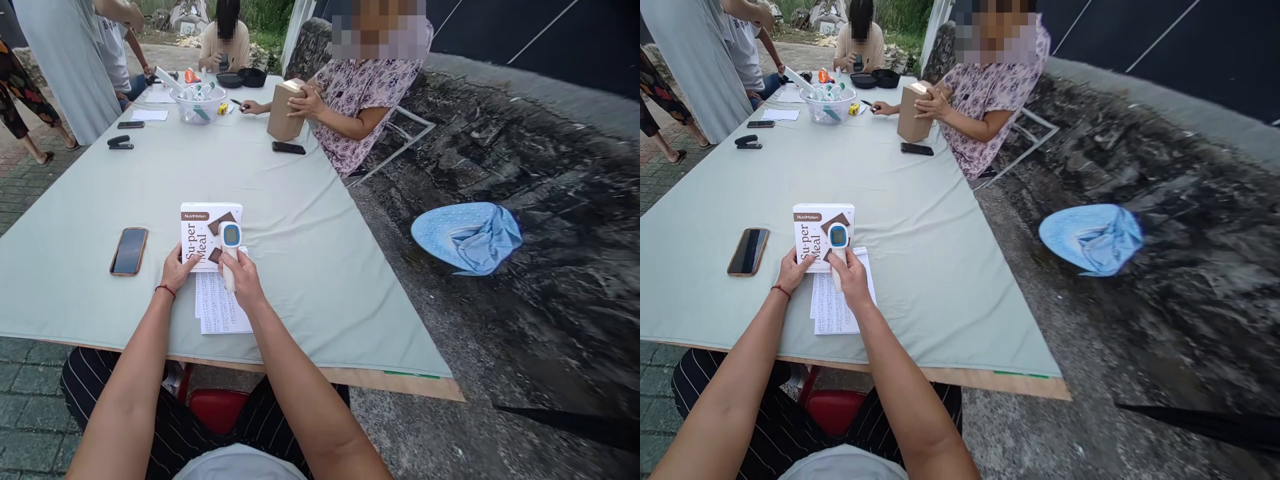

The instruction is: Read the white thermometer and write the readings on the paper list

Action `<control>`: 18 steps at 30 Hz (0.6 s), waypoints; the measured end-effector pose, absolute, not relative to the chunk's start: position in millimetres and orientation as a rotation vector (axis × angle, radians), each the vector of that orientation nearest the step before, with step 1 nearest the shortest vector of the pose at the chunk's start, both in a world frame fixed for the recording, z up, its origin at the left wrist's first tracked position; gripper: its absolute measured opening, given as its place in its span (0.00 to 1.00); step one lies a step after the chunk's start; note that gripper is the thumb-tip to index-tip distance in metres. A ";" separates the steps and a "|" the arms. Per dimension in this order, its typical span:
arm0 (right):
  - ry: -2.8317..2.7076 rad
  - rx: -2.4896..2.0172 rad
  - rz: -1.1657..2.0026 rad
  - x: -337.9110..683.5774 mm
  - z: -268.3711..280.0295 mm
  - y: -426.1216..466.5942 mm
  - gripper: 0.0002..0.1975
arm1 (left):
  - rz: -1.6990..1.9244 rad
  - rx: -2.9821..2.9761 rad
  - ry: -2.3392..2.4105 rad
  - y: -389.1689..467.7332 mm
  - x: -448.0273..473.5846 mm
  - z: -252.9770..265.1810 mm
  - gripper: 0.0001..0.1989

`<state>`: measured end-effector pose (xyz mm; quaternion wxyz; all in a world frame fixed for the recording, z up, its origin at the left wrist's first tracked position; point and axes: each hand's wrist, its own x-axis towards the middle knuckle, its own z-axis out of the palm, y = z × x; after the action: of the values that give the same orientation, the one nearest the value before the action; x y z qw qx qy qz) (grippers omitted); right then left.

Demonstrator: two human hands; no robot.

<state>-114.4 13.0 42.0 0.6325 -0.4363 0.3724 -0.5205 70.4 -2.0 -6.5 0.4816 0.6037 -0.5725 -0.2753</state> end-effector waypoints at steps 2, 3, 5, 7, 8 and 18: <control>0.812 -0.954 -1.204 -120.5 49.8 24.4 0.20 | -0.659 1.474 -1.397 -2.4 70.9 -7.5 0.30; 0.810 -0.936 -1.215 -125.0 53.6 31.3 0.20 | -0.657 1.474 -1.395 -2.8 71.3 -8.3 0.30; 0.837 -0.920 -1.237 -136.5 59.9 46.5 0.20 | -0.660 1.471 -1.390 -3.9 72.5 -9.9 0.29; 0.873 -0.936 -1.250 -150.4 64.2 61.9 0.20 | -0.664 1.470 -1.385 -5.1 73.8 -11.2 0.29; 0.891 -0.958 -1.256 -157.7 65.6 69.1 0.20 | -0.666 1.472 -1.384 -5.8 74.5 -11.5 0.30; 0.977 -1.100 -1.344 -205.7 69.0 108.9 0.17 | -0.617 1.536 -1.434 -8.0 79.8 -1.5 0.31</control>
<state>-205.7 108.9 69.0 0.5434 -0.4632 0.4115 -0.5664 79.8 -8.0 -1.5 0.4581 0.6233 -0.5821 -0.2505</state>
